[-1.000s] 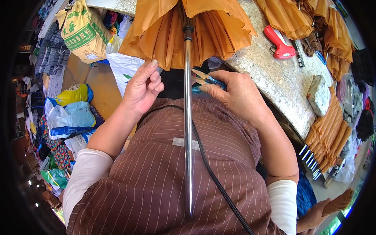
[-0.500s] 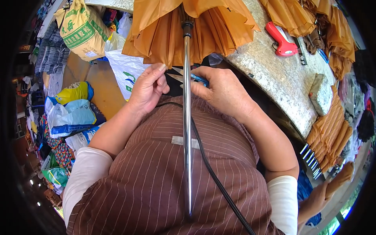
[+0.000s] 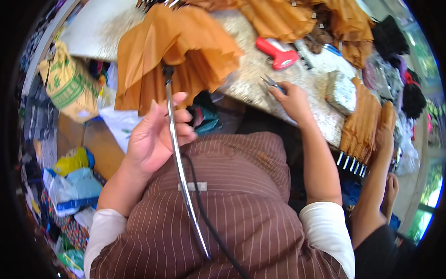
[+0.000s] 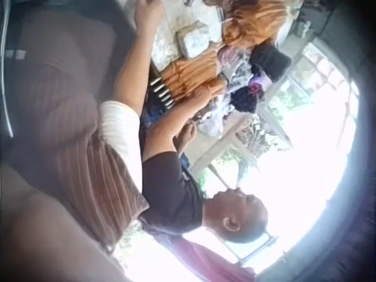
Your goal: Trimming excess material and finishing the assembly of umbrellas using hand tools.
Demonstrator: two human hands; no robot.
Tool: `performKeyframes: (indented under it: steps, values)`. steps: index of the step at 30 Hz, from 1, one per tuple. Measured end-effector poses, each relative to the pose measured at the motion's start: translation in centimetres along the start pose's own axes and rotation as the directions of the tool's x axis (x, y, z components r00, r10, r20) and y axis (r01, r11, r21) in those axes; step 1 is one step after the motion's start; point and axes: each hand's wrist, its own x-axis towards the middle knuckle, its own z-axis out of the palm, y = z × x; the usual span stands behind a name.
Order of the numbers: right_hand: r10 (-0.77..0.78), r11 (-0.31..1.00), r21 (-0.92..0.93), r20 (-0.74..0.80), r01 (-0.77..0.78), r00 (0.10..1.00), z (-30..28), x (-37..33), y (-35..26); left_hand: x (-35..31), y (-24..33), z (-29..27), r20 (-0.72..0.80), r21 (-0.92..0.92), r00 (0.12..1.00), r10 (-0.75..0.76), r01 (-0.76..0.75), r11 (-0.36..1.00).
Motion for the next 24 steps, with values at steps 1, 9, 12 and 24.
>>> performKeyframes:
  steps: [1,9,12,24]
  values:
    - [-0.025,0.999,-0.036,-0.081,0.022,0.996,0.8,0.4,0.6,0.0,0.4,0.2,0.042,0.017,0.999,-0.005,0.004,1.0]
    - [-0.504,0.851,-0.353,-0.343,0.388,0.793,1.5,-0.3,-2.1,-6.3,9.3,1.8,0.104,-0.354,0.986,0.133,-0.088,0.931]
    - [-0.339,0.898,0.163,-0.333,0.408,0.88,0.1,1.0,-4.3,-5.2,9.3,1.4,0.089,0.175,0.963,0.255,-0.267,0.948]
    - [-0.281,0.164,0.946,-0.228,0.281,0.932,-8.4,10.8,-14.6,3.1,2.4,0.5,0.159,0.893,0.98,-0.122,-0.09,0.441]
